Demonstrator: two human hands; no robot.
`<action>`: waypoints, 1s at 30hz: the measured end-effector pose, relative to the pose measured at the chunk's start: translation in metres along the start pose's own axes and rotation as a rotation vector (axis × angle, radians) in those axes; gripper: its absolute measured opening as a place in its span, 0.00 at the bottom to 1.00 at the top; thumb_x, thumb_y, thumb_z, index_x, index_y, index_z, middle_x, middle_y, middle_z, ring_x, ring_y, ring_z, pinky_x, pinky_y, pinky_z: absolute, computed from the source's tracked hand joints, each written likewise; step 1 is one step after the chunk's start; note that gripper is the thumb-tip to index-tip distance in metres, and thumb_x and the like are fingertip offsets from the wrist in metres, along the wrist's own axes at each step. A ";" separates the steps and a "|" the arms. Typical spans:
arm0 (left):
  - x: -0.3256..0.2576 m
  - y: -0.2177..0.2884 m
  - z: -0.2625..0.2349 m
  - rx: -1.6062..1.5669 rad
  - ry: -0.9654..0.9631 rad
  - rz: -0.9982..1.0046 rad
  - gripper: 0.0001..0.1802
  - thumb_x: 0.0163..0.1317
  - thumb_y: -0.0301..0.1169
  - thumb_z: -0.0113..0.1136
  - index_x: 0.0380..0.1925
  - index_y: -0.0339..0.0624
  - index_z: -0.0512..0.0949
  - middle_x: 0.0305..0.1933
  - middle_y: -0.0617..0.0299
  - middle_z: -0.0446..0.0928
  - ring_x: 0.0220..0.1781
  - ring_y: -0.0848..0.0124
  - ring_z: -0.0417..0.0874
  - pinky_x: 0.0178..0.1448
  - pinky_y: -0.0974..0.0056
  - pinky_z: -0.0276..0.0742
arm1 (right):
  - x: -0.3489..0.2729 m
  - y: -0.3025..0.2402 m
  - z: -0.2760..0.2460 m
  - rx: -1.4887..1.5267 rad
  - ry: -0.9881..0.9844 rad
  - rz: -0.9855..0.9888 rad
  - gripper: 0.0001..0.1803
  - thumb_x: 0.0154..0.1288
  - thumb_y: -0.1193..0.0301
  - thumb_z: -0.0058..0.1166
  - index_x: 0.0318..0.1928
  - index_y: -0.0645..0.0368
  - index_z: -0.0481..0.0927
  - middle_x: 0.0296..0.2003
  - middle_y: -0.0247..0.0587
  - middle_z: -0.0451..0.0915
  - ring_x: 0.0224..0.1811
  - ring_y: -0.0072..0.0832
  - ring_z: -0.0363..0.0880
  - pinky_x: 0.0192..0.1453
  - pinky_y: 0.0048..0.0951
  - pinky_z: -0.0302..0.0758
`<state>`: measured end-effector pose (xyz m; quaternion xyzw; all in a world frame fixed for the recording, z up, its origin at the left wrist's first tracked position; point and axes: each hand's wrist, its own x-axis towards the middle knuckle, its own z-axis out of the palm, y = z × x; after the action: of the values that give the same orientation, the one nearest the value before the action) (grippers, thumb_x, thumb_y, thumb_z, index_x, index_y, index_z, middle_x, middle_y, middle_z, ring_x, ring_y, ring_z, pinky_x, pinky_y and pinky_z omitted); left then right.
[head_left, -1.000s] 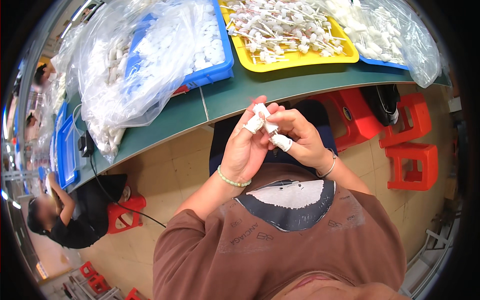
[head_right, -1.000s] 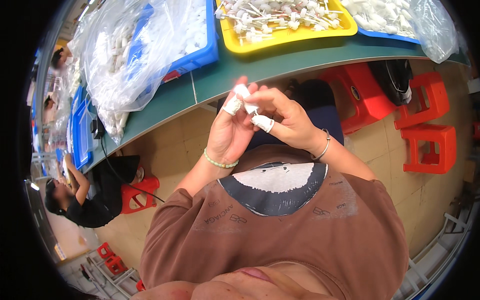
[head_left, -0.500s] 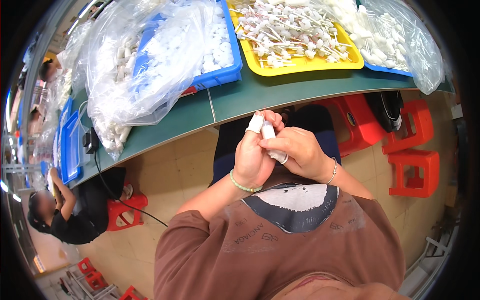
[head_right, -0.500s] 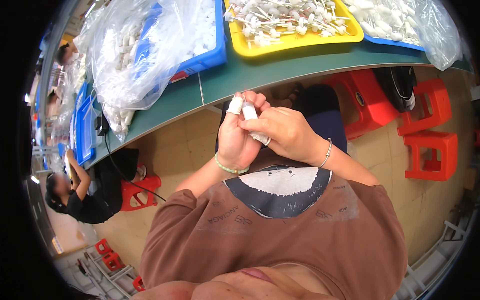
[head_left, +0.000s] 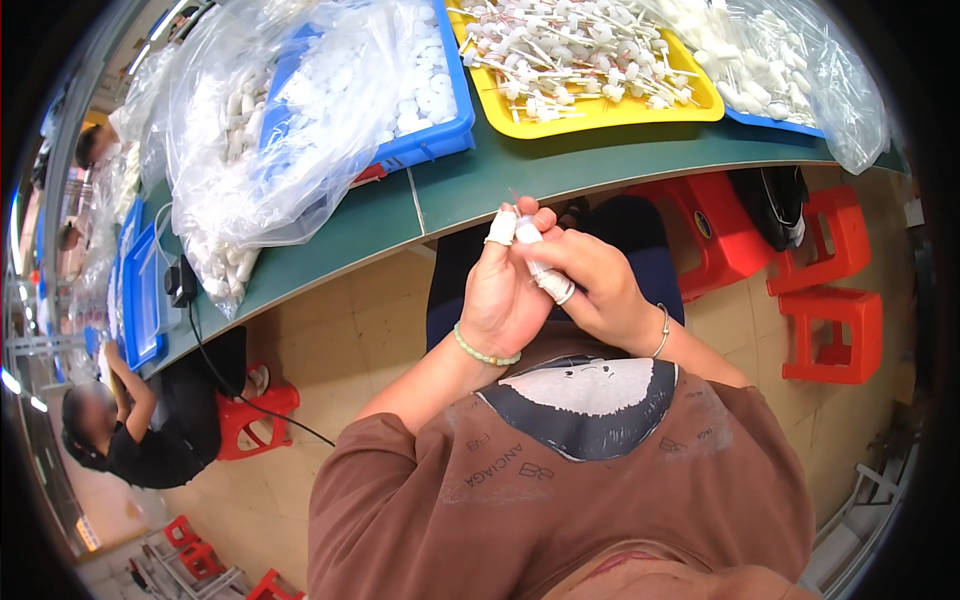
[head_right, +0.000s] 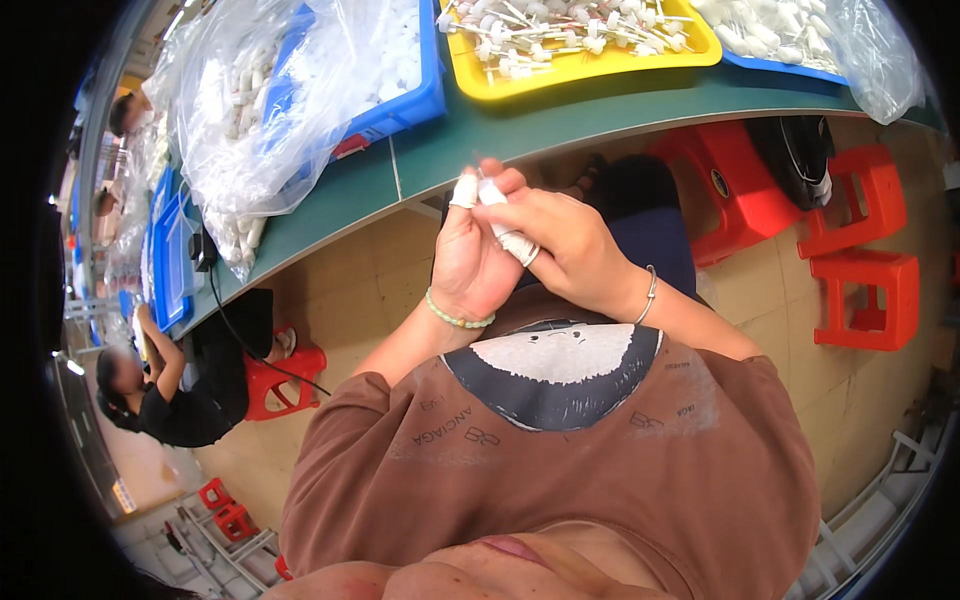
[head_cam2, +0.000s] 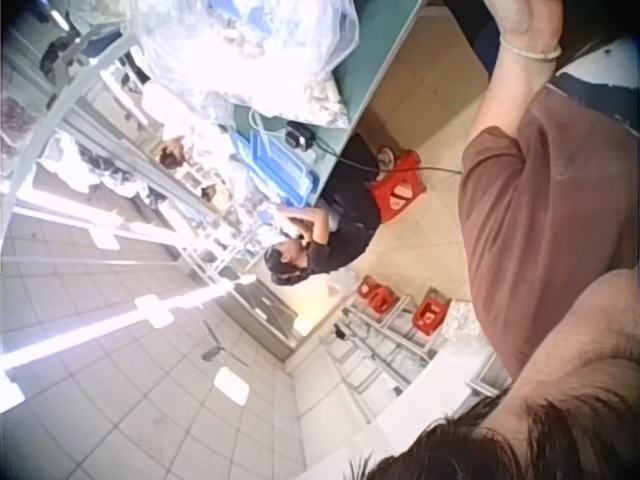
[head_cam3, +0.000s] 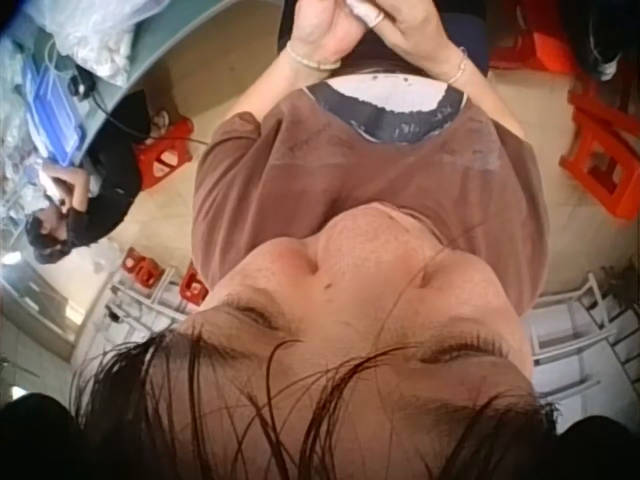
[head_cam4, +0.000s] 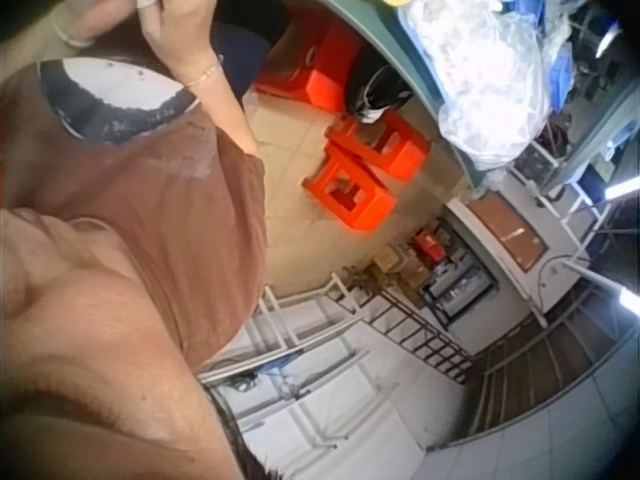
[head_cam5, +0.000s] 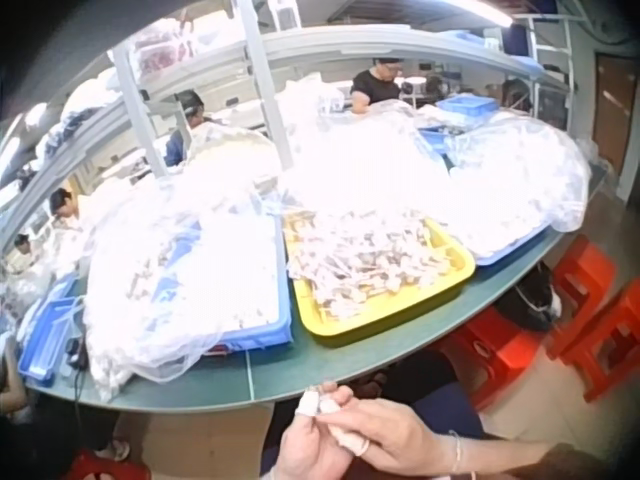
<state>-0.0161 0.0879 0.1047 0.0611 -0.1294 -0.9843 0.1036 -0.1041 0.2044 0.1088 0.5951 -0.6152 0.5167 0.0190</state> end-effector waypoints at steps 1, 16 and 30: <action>-0.001 0.002 0.002 -0.044 -0.017 -0.022 0.16 0.76 0.46 0.42 0.52 0.50 0.71 0.46 0.62 0.73 0.48 0.70 0.73 0.56 0.58 0.72 | 0.000 -0.003 -0.002 0.126 0.021 0.101 0.27 0.58 0.78 0.60 0.60 0.55 0.74 0.41 0.41 0.81 0.38 0.32 0.81 0.42 0.29 0.77; -0.006 -0.003 0.018 0.351 -0.063 0.180 0.13 0.74 0.43 0.42 0.41 0.47 0.70 0.46 0.61 0.68 0.49 0.68 0.69 0.61 0.61 0.67 | -0.007 0.006 0.006 -0.182 0.143 -0.226 0.21 0.53 0.78 0.63 0.50 0.53 0.82 0.32 0.35 0.78 0.30 0.30 0.77 0.31 0.30 0.75; -0.006 0.000 0.008 0.052 0.001 0.097 0.12 0.74 0.38 0.45 0.51 0.46 0.71 0.50 0.61 0.73 0.53 0.68 0.74 0.60 0.58 0.70 | -0.006 0.005 0.006 0.288 0.129 0.169 0.18 0.59 0.79 0.59 0.52 0.58 0.82 0.30 0.36 0.76 0.32 0.24 0.74 0.38 0.24 0.72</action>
<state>-0.0117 0.0908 0.1130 0.0577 -0.1579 -0.9743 0.1497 -0.1027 0.2035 0.0987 0.5036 -0.5802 0.6363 -0.0705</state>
